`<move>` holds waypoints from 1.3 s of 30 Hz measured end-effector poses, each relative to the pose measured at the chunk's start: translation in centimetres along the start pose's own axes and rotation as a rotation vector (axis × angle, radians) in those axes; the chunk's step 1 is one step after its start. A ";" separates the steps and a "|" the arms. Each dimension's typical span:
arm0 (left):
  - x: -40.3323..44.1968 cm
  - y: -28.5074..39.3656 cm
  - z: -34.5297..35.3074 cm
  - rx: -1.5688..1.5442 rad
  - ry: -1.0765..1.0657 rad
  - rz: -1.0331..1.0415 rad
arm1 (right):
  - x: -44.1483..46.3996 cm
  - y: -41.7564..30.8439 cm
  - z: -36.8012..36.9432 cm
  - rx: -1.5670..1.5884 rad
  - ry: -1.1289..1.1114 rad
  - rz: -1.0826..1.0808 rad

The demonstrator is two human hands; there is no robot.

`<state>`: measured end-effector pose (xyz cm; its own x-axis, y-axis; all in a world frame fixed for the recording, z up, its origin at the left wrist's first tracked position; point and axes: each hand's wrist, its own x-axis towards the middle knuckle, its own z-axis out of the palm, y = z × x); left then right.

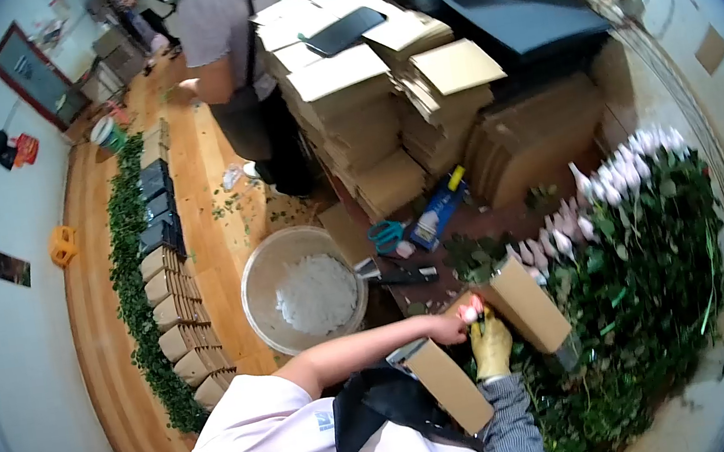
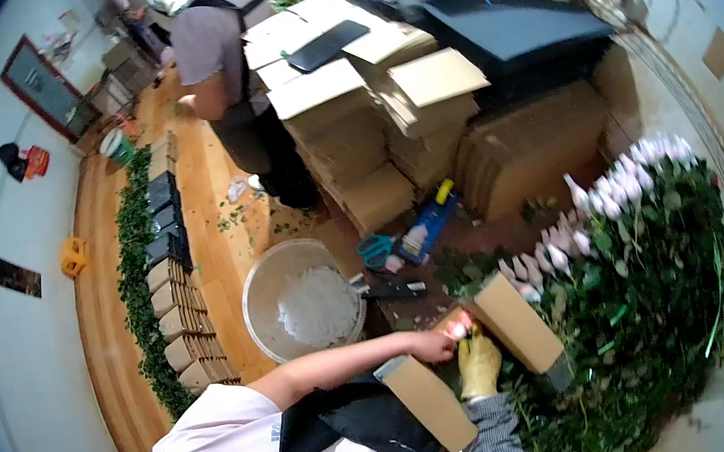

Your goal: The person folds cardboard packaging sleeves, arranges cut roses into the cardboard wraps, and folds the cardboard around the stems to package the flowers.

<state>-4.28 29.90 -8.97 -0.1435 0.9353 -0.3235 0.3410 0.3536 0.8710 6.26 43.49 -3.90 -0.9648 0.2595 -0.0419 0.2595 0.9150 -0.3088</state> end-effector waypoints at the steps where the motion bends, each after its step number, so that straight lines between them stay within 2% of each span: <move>1: 0.1 -0.2 0.4 -0.015 -0.003 -0.007 | 0.0 -0.2 -0.2 -0.021 -0.001 -0.011; 2: 0.2 -0.5 0.9 -0.038 -0.023 0.015 | 0.1 -0.5 -0.7 -0.021 -0.037 0.004; 3: 0.2 -0.5 0.3 -0.043 -0.032 0.040 | 0.1 -0.6 -0.5 0.008 0.052 -0.051; 8: -0.2 0.2 -0.4 0.064 -0.061 0.031 | 0.0 -1.0 -1.1 -0.116 -0.090 -0.022; 10: -0.5 0.9 -1.0 0.006 -0.091 -0.010 | 0.7 -1.3 -1.2 -0.153 -0.135 -0.044; 11: -0.5 0.7 -0.7 -0.019 -0.108 -0.004 | 0.8 -1.3 -1.1 -0.146 -0.114 -0.040; 13: -0.4 1.2 -1.2 0.130 -0.093 0.042 | 1.0 -1.4 -1.3 -0.148 -0.057 -0.085; 14: -0.4 1.2 -1.3 0.065 -0.103 -0.010 | 0.9 -1.2 -1.4 -0.094 -0.075 -0.099; 15: -0.6 1.4 -1.2 0.024 -0.107 -0.033 | 1.2 -1.6 -1.8 -0.077 -0.270 0.078; 16: -0.8 1.5 -1.0 -0.018 -0.109 -0.057 | 0.6 -0.9 -1.5 -0.007 -0.207 0.036; 18: 1.5 -2.8 1.3 -0.031 -0.019 0.041 | -0.1 0.3 -1.6 0.171 -0.082 -0.032; 19: 1.4 -2.5 1.5 -0.030 -0.012 0.036 | -0.4 0.1 -2.6 0.197 -0.114 -0.033; 21: 1.3 -2.5 1.0 -0.007 -0.050 0.055 | -0.9 0.0 -3.9 0.447 0.051 -0.173; 22: 1.2 -2.6 1.0 -0.013 -0.036 0.071 | -0.9 -2.1 -7.9 0.585 0.007 -0.191; 23: 1.0 -2.6 0.9 -0.014 -0.024 0.083 | -0.8 -2.9 -10.4 0.564 -0.008 -0.187; 25: 0.1 -1.2 0.1 -0.010 -0.005 0.083 | -1.0 -4.0 -13.6 0.545 0.178 -0.238; 26: -0.5 -0.1 -0.4 -0.003 0.003 0.070 | -0.7 -3.9 -14.1 0.300 0.286 -0.253; 27: -1.0 0.6 -0.7 -0.012 0.007 0.051 | -0.1 -4.3 -14.8 0.148 0.218 -0.158; 29: -1.8 2.0 -1.3 -0.030 0.018 0.014 | 1.4 -1.8 -11.3 0.046 0.095 -0.129; 30: -0.9 0.7 -0.8 -0.052 -0.047 0.010 | 2.1 -1.3 -9.3 -0.126 0.125 -0.008; 33: 0.0 -0.2 -0.4 -0.021 -0.102 0.056 | 3.0 -2.0 -9.9 -0.149 0.006 0.138; 36: -0.1 -0.4 -0.8 0.009 -0.088 0.077 | 2.9 -2.1 -9.2 -0.201 0.020 0.178; 39: -0.4 -0.2 -0.3 -0.131 -0.127 -0.053 | 2.4 -1.3 -8.5 -0.156 0.182 0.038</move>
<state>-4.53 29.48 -8.92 -0.0368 0.9125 -0.4075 0.2106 0.4057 0.8894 3.90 45.51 4.46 -0.9345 0.3330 0.1258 0.3123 0.9366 -0.1592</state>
